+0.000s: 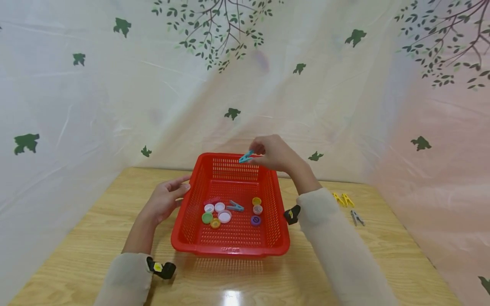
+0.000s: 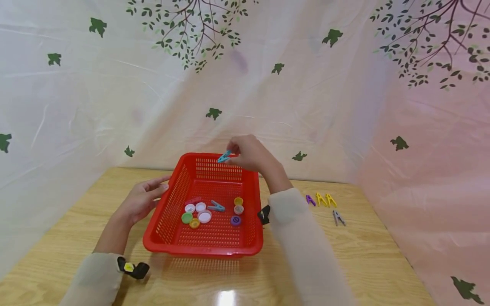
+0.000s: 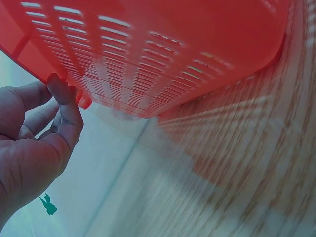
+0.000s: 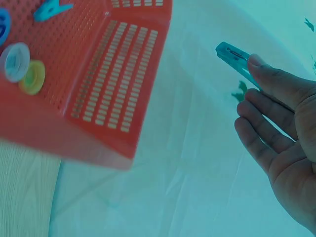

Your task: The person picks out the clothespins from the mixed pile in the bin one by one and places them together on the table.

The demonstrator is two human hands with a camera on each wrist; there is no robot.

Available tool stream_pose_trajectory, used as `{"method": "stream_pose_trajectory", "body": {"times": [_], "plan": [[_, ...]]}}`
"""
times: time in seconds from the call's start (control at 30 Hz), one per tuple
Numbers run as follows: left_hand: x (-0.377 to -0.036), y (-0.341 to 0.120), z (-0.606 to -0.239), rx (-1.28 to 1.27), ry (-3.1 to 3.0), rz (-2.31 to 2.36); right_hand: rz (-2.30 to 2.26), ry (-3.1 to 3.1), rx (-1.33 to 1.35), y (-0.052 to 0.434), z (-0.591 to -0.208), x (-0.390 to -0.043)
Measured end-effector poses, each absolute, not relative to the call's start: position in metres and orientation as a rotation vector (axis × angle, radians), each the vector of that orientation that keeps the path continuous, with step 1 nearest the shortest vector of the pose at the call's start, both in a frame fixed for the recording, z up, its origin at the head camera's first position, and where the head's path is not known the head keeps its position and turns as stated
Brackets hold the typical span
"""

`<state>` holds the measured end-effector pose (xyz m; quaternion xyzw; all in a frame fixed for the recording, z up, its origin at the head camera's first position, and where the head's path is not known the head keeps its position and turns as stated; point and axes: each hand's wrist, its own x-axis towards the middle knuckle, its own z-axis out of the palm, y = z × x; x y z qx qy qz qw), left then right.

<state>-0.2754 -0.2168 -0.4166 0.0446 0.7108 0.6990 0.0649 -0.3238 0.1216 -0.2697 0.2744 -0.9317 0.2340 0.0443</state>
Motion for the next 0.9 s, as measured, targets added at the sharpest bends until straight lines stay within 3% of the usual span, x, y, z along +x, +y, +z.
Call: {"method": "stream_pose_trajectory", "body": {"times": [0.9], "plan": [[-0.273, -0.217, -0.416, 0.146, 2.131, 2.126, 0.529, -2.798, 0.767, 0.228, -0.293, -0.314]]}}
